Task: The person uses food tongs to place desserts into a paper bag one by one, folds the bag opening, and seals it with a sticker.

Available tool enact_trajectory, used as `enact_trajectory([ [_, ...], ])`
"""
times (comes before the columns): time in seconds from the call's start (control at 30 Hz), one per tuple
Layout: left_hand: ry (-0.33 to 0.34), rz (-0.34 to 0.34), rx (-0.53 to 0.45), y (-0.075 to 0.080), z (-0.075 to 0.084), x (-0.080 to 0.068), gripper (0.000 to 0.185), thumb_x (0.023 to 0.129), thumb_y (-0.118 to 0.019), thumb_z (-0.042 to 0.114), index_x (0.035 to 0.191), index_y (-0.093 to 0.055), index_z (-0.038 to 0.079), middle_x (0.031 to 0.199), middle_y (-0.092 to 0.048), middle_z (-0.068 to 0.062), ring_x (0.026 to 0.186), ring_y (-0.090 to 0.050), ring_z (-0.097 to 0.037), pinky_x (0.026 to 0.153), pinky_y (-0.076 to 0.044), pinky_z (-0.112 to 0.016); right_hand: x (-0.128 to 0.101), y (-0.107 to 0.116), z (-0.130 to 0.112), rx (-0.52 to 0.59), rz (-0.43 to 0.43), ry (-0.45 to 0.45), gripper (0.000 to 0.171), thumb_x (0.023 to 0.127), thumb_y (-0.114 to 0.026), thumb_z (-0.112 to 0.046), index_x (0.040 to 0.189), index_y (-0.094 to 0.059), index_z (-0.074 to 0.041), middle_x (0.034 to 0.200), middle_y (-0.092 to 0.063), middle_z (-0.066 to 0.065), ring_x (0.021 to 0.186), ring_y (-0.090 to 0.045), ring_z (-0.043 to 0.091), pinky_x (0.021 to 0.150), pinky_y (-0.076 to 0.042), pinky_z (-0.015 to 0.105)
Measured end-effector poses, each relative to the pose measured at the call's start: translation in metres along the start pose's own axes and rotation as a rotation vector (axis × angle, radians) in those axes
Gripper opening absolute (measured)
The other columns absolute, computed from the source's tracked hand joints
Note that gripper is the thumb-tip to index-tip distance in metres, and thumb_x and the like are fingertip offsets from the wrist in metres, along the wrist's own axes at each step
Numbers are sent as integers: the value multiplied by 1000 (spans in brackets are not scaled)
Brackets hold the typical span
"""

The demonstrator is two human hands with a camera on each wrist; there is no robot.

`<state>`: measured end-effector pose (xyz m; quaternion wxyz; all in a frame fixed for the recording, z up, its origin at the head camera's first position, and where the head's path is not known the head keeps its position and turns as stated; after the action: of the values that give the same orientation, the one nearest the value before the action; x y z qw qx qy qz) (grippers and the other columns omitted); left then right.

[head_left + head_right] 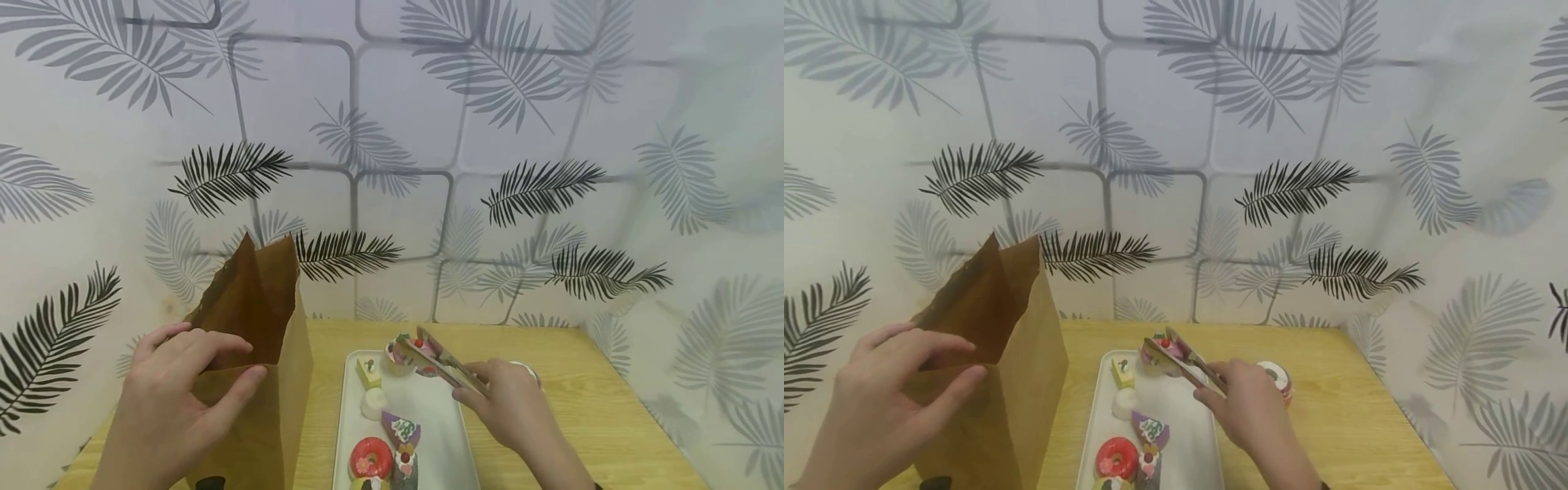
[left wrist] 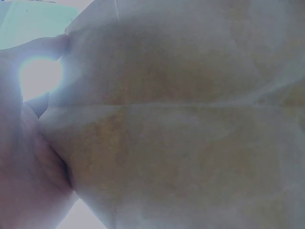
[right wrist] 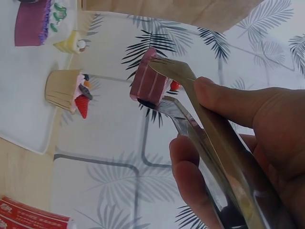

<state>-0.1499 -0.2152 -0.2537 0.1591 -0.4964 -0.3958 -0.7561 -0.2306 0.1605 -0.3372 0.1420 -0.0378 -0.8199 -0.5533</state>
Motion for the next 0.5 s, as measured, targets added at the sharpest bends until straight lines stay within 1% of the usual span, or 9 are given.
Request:
enact_trajectory([
  [0.1,24,-29,7,0,-1,-1,36,96,-68,48,97,-75,13,91,-76,0,86,-65,-15,116,-29,-24,-1,5,-3,28,2,3,36,86,-84,-37,115,-80,-16,77,-65,-7,68,-51,13,69,-46,38],
  [0.2,34,-37,9,-1,-2,-1,28,92,-74,41,97,-75,14,92,-77,0,86,-65,-16,116,-29,-24,-2,9,-6,69,-2,-1,35,86,-84,-35,115,-80,-15,81,-68,-5,68,-50,14,64,-45,33],
  [0.27,38,-40,10,-1,-2,-2,25,90,-76,38,97,-75,14,92,-76,1,86,-65,-16,116,-29,-24,-3,13,-9,88,2,-1,35,86,-84,-34,116,-80,-16,84,-69,-4,67,-50,14,62,-44,31],
  [0.4,40,-41,10,0,-2,-2,26,90,-76,39,98,-75,13,93,-77,0,88,-66,-17,116,-28,-24,-5,22,-17,96,24,16,35,87,-84,-33,118,-79,-17,87,-71,-3,66,-49,13,59,-43,29],
  [0.5,32,-35,8,0,-2,-3,31,93,-72,43,98,-75,13,94,-77,-1,88,-66,-18,116,-28,-24,-6,29,-23,87,39,37,36,87,-84,-33,118,-79,-18,85,-70,-4,65,-47,13,57,-40,29],
])
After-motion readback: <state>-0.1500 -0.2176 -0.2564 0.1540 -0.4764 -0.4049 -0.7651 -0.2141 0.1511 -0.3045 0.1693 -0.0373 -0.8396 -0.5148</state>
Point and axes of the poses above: each hand's wrist, its own x-axis towards the middle knuckle, its own y-axis out of the back of the hand, z = x × y, the point moved 5 cm from there along x, towards the middle knuckle
